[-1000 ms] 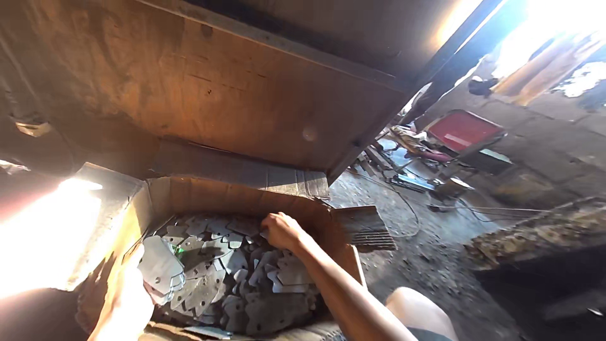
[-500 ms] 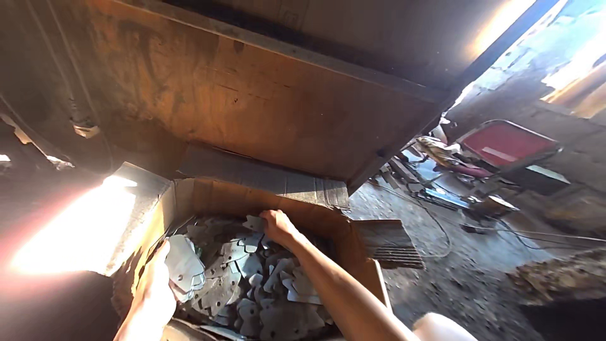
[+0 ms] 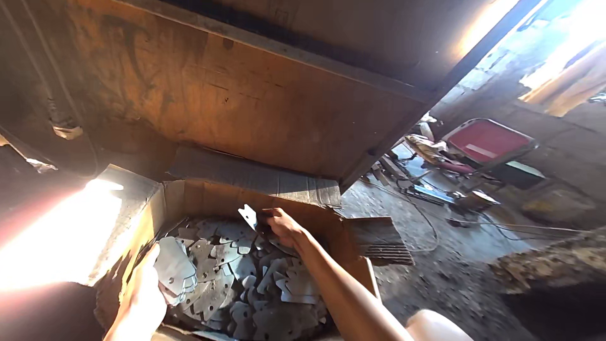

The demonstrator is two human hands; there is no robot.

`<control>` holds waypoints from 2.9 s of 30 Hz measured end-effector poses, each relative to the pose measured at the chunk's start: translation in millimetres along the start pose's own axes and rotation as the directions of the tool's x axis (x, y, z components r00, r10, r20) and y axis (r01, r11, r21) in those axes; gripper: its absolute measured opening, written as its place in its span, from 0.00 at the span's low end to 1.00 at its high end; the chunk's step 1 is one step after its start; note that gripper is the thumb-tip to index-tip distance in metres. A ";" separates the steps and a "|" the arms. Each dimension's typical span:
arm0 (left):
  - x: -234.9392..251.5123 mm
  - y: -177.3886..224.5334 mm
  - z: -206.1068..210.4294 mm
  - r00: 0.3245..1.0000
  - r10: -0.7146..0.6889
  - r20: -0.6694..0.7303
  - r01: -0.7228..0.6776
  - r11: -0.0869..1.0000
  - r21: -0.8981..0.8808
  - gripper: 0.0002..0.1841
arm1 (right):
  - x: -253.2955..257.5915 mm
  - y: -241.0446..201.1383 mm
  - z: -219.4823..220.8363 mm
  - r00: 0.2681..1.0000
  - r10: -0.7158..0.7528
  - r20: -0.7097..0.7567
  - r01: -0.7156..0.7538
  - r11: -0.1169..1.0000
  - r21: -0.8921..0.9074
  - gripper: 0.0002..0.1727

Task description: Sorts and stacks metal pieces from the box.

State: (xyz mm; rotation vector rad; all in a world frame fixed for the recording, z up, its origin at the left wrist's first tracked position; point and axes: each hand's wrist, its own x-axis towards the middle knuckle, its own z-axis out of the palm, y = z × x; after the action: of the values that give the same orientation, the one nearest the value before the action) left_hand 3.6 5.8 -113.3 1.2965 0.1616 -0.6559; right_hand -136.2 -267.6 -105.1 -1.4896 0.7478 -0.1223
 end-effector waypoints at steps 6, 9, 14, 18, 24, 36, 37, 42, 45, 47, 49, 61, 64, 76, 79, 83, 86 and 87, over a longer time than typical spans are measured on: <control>-0.5 0.4 -0.6 1.000 0.005 -0.029 -0.005 1.000 -0.010 0.22 | -20.3 -13.1 -25.4 0.989 -0.035 0.145 0.115 0.797 -0.593 0.15; 1.9 0.5 -2.7 0.999 -0.006 -0.049 0.005 1.000 -0.003 0.23 | -37.9 -24.4 -38.7 0.909 0.340 0.240 0.093 0.396 -0.913 0.18; 4.0 -0.3 -0.5 1.000 -0.006 -0.024 0.006 1.000 0.009 0.23 | -59.6 -31.1 -14.1 0.796 0.601 -0.064 -0.066 -0.019 -0.998 0.18; 0.5 2.1 3.9 0.999 -0.006 -0.047 0.005 1.000 -0.002 0.23 | -21.4 -21.2 17.3 0.968 0.253 -0.005 -0.056 0.196 -0.979 0.14; -1.1 0.7 0.8 0.999 0.024 -0.049 -0.024 1.000 -0.008 0.22 | 53.4 26.1 71.4 0.988 0.012 0.156 0.145 0.310 -0.940 0.35; -9.0 6.1 5.7 1.000 0.031 -0.005 -0.031 0.999 0.020 0.22 | 50.7 33.6 38.5 0.985 0.056 0.164 0.134 0.355 -0.925 0.46; -11.9 9.0 5.6 1.000 0.029 0.007 -0.029 0.999 0.024 0.22 | 53.3 35.5 40.5 0.985 0.072 0.154 0.118 0.359 -0.926 0.45; -6.6 4.0 5.1 1.000 0.029 -0.002 -0.029 0.999 -0.034 0.21 | 44.8 20.5 56.2 0.993 0.060 0.099 0.070 0.360 -0.930 0.39; -7.9 6.0 6.1 0.999 0.036 -0.018 -0.036 0.999 -0.027 0.21 | 30.3 6.6 60.3 0.969 -0.026 0.247 0.240 0.351 -0.905 0.18; -10.8 6.8 6.6 0.998 0.046 -0.033 -0.047 0.999 -0.006 0.21 | 17.7 9.5 60.9 0.926 -0.133 0.355 0.378 0.252 -0.891 0.16; -12.2 6.5 5.4 0.998 0.055 -0.023 -0.055 0.998 0.010 0.22 | 10.7 15.1 59.4 0.907 -0.108 0.407 0.420 0.165 -0.893 0.17; -12.6 1.1 -4.1 0.988 0.067 0.138 -0.069 0.997 0.015 0.19 | 102.6 -10.7 121.6 0.953 0.231 0.194 0.099 0.369 -0.924 0.41; -15.1 4.0 -3.4 0.993 0.048 0.111 -0.047 0.999 -0.011 0.19 | 93.6 -12.3 124.6 0.968 0.194 0.161 0.087 0.339 -0.937 0.35; -29.7 18.8 3.9 0.982 0.179 0.054 -0.182 0.982 0.054 0.19 | 21.2 -0.9 76.2 0.906 -0.334 0.260 0.389 0.419 -0.820 0.14; -9.6 9.9 -1.9 0.985 0.110 0.130 -0.111 0.994 -0.006 0.19 | 2.7 -13.2 60.3 0.924 -0.382 -0.022 0.314 0.790 -0.526 0.12; -7.2 7.9 1.2 0.982 0.067 0.175 -0.059 0.997 -0.049 0.19 | -22.9 -20.9 53.5 0.972 -0.222 -0.072 0.231 0.955 0.184 0.06; 1.6 -2.0 -1.5 0.983 0.097 0.156 -0.089 0.994 -0.060 0.20 | -35.7 -24.0 54.6 0.988 -0.145 -0.055 0.155 0.918 0.366 0.08; 5.0 -4.6 -3.2 0.988 0.085 0.130 -0.080 0.996 -0.042 0.20 | -38.2 -24.5 55.6 0.990 -0.130 -0.050 0.139 0.911 0.388 0.09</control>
State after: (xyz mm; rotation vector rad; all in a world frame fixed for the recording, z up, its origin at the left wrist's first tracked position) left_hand 5.9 6.4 -120.4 1.2145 0.0117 -0.6622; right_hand -128.1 -203.7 -73.5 -1.1556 0.5964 -0.3738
